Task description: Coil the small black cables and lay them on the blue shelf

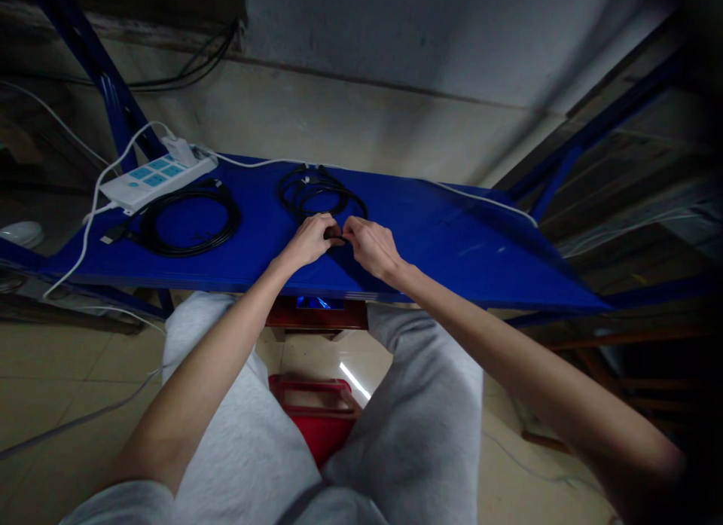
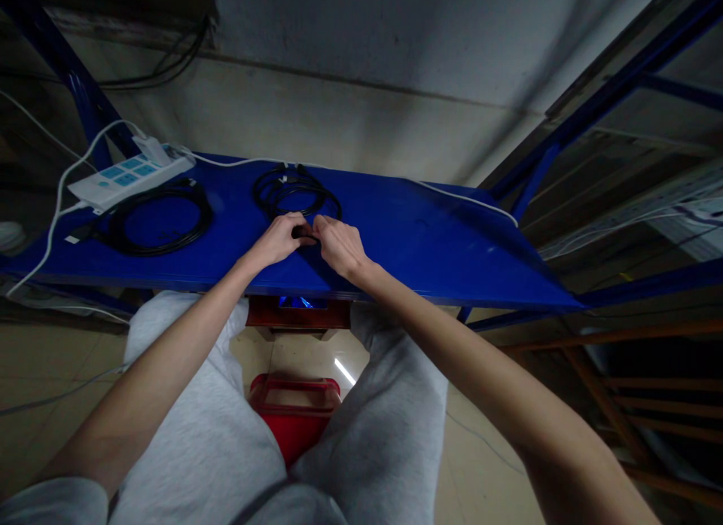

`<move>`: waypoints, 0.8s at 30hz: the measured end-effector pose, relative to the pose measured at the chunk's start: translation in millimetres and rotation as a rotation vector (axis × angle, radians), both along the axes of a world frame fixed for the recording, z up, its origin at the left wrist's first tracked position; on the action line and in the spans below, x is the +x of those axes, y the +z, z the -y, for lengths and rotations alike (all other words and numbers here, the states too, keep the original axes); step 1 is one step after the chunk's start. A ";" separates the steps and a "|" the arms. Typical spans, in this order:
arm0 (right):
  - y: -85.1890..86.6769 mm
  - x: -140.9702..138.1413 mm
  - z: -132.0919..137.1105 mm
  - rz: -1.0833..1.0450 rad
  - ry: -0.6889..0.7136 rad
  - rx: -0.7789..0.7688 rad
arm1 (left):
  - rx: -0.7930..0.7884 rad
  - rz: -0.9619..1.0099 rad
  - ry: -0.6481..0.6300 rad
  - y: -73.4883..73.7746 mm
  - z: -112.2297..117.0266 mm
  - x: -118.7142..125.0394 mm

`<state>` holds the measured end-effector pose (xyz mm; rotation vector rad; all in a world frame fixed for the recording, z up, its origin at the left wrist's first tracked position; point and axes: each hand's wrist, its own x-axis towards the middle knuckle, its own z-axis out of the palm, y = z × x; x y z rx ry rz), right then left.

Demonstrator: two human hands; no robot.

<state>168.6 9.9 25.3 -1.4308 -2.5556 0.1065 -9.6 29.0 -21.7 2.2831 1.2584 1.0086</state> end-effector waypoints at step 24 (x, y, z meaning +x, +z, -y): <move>-22.0 9.5 -33.0 -0.658 -0.009 -0.263 | 0.026 0.069 -0.022 -3.9 -0.2 1.1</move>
